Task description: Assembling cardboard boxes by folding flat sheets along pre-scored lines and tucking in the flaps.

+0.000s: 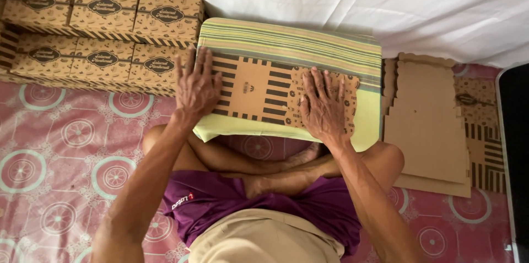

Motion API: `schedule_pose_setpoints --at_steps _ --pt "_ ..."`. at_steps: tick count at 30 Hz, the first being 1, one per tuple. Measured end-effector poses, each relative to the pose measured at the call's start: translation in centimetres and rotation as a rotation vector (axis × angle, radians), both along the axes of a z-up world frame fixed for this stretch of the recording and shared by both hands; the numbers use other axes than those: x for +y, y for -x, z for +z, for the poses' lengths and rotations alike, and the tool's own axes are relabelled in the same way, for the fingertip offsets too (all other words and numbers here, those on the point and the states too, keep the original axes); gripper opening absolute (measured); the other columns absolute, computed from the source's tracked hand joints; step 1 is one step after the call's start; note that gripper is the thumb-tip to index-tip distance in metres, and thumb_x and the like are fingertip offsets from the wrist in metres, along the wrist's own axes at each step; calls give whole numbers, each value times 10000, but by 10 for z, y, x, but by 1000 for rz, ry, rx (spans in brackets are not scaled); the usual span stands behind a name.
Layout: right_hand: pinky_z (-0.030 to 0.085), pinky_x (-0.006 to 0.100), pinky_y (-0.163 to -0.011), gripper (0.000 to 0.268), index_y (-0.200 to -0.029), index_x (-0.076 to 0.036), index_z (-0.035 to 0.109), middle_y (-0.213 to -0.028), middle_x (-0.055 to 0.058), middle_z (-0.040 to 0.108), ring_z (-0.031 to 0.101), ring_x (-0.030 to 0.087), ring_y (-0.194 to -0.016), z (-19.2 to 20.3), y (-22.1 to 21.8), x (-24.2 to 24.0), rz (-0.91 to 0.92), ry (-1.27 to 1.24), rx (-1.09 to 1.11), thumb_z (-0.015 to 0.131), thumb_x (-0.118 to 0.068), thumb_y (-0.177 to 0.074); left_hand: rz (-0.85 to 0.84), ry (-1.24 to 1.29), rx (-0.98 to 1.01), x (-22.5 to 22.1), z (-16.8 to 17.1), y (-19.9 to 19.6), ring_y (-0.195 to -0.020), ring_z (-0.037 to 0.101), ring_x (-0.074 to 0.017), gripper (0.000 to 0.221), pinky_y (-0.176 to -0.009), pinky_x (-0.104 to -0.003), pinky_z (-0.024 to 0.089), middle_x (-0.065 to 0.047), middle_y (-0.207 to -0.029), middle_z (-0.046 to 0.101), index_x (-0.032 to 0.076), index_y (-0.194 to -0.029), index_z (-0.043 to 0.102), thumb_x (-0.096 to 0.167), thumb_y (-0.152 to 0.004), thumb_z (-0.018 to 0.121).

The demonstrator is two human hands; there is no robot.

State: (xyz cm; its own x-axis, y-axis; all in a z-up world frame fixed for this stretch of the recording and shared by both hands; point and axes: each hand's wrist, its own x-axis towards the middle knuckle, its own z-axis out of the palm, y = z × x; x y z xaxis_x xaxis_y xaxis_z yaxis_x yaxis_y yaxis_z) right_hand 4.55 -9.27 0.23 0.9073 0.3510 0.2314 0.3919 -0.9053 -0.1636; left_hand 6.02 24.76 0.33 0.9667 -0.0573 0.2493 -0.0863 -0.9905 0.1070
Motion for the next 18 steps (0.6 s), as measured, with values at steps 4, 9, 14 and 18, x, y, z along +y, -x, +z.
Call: schedule_pose_setpoints --at_steps 4,9,14,18 --pt "70 662 -1226 577 -1620 -205 349 -1704 80 254 218 357 -1558 -2 3 -1 1 17 -30 334 -353 -1062 -16 -43 -343 6 -13 5 -1390 504 -366 531 -1188 -559 235 -211 -1399 637 15 -1391 639 404 -1051 515" --pt "79 669 -1218 585 -1632 -203 332 -1703 97 254 210 369 -1558 0 5 3 -1 16 -49 341 -335 -1062 37 0 -286 -4 -13 30 -1346 536 -419 534 -1123 -623 328 -247 -1407 615 27 -1412 601 404 -1054 480" --pt "63 668 -1216 594 -1632 -198 320 -1698 105 267 190 364 -1563 6 2 3 -6 21 11 322 -335 -1054 115 0 102 -39 29 39 -1501 294 -428 666 -1181 -654 229 -257 -1597 388 84 -1544 443 542 -1082 300" --pt "64 667 -1217 593 -1633 -196 332 -1705 103 263 185 369 -1565 -3 -2 1 -13 20 -16 350 -328 -1056 74 20 160 -40 41 35 -1475 347 -421 647 -1161 -627 293 -254 -1593 383 98 -1555 419 524 -1077 324"
